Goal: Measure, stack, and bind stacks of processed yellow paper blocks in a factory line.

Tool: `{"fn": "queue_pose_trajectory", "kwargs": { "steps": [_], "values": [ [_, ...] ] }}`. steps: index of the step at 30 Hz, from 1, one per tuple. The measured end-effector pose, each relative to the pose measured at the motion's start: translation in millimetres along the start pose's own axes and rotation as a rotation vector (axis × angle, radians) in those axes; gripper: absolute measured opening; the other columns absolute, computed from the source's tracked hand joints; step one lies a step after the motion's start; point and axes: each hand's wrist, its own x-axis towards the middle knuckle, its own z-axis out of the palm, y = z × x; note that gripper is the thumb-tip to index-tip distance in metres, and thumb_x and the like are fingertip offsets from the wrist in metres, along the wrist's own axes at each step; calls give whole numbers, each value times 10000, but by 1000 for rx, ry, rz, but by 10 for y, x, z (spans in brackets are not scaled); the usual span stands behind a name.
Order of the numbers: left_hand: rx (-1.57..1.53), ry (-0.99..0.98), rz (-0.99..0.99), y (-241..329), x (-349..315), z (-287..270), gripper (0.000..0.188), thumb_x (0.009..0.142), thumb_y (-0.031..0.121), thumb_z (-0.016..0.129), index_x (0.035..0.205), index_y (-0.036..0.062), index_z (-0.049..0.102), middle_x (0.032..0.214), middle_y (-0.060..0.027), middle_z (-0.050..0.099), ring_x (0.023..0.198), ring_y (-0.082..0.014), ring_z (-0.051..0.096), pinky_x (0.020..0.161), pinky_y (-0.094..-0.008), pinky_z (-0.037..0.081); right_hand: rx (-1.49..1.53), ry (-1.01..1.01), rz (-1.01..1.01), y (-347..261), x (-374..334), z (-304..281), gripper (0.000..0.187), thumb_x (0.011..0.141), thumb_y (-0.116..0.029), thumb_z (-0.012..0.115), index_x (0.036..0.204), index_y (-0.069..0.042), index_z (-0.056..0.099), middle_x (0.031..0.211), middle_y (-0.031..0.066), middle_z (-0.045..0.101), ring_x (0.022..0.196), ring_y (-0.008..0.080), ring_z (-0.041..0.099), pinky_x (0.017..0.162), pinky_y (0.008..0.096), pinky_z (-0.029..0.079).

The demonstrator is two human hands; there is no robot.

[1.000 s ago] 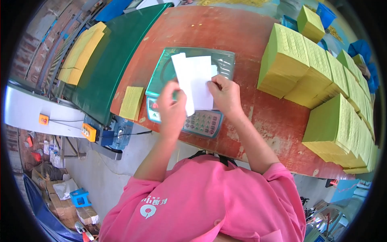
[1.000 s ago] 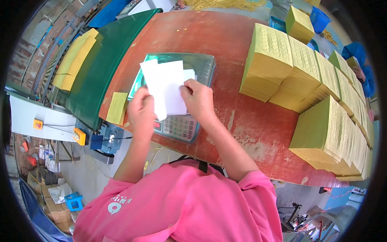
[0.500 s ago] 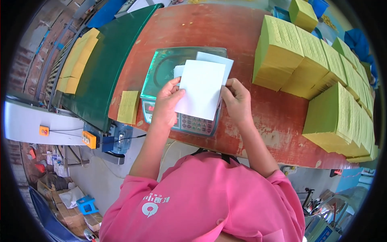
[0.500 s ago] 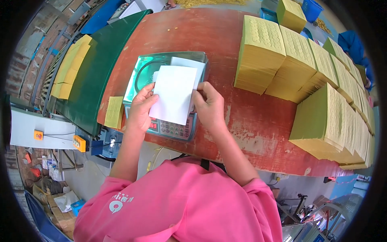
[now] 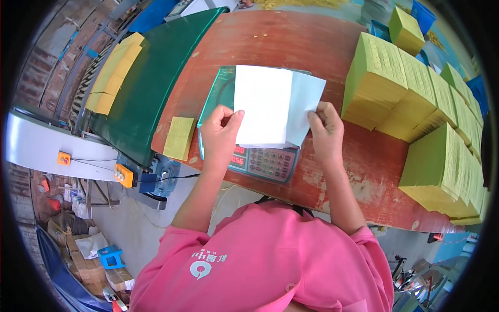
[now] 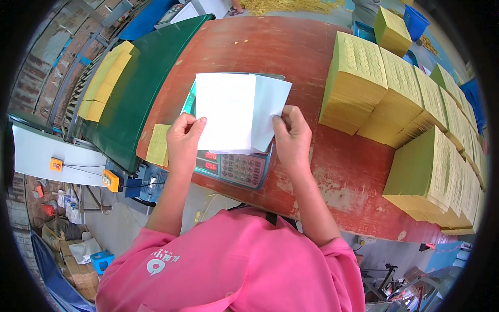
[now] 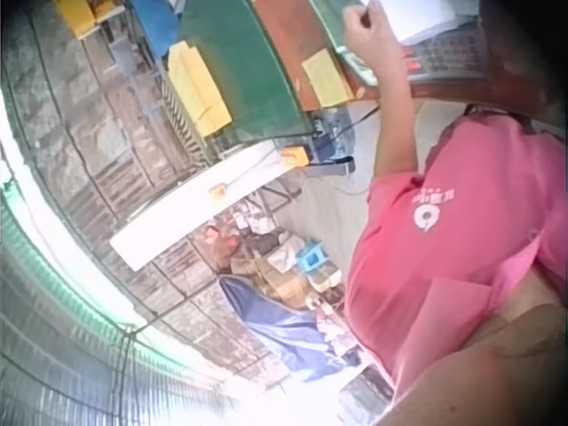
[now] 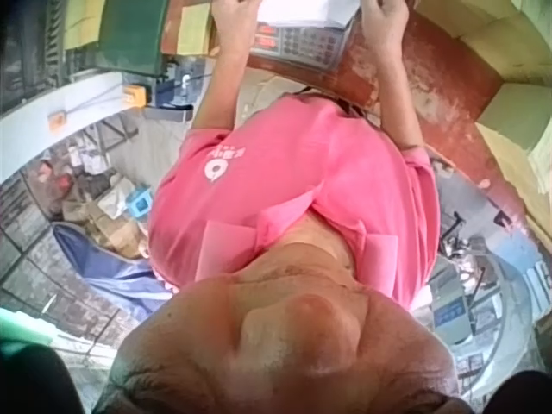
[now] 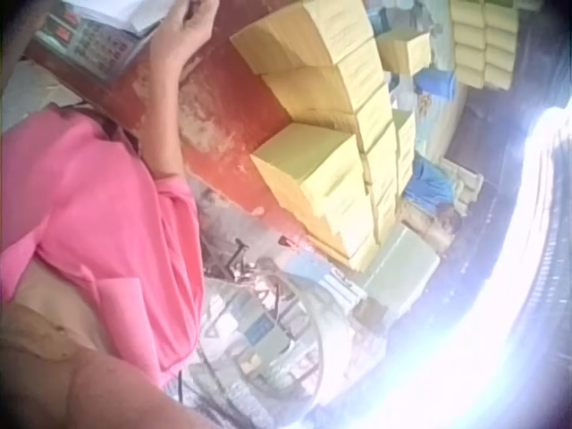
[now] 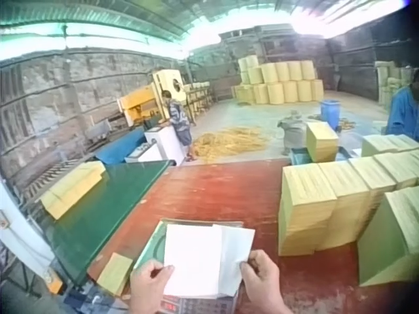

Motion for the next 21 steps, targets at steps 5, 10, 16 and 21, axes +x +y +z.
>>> {"fn": "queue_pose_trajectory", "kwargs": {
  "steps": [5,10,16,21],
  "values": [
    [307,132,437,281,12,3,229,871,38,675,731,15,496,660,6,441,641,-42,406,569,-231,355,128,97,-145,-20,42,-71,254,934,19,513,1184,37,556,947,70,662,821,84,585,728,243,472],
    [122,5,289,416,101,100,232,899,81,643,721,13,509,671,-46,557,599,-123,488,557,-313,380,7,232,-79,173,-44,-367,420,891,14,524,1310,4,521,789,-6,509,718,72,467,664,239,419],
    [-758,-527,-253,1019,623,1079,193,921,172,638,993,-6,646,939,-43,639,859,-127,581,783,-281,445,-212,412,-48,533,-590,-1053,466,891,18,501,1352,-46,497,735,14,498,660,88,431,627,247,407],
    [-538,-604,-193,1226,1162,2235,209,883,170,631,700,85,576,655,11,535,548,-88,428,488,-258,308,-478,432,-80,875,-888,-1379,420,907,-39,536,1323,-92,516,816,148,619,716,240,608,660,343,491]
  ]
}}
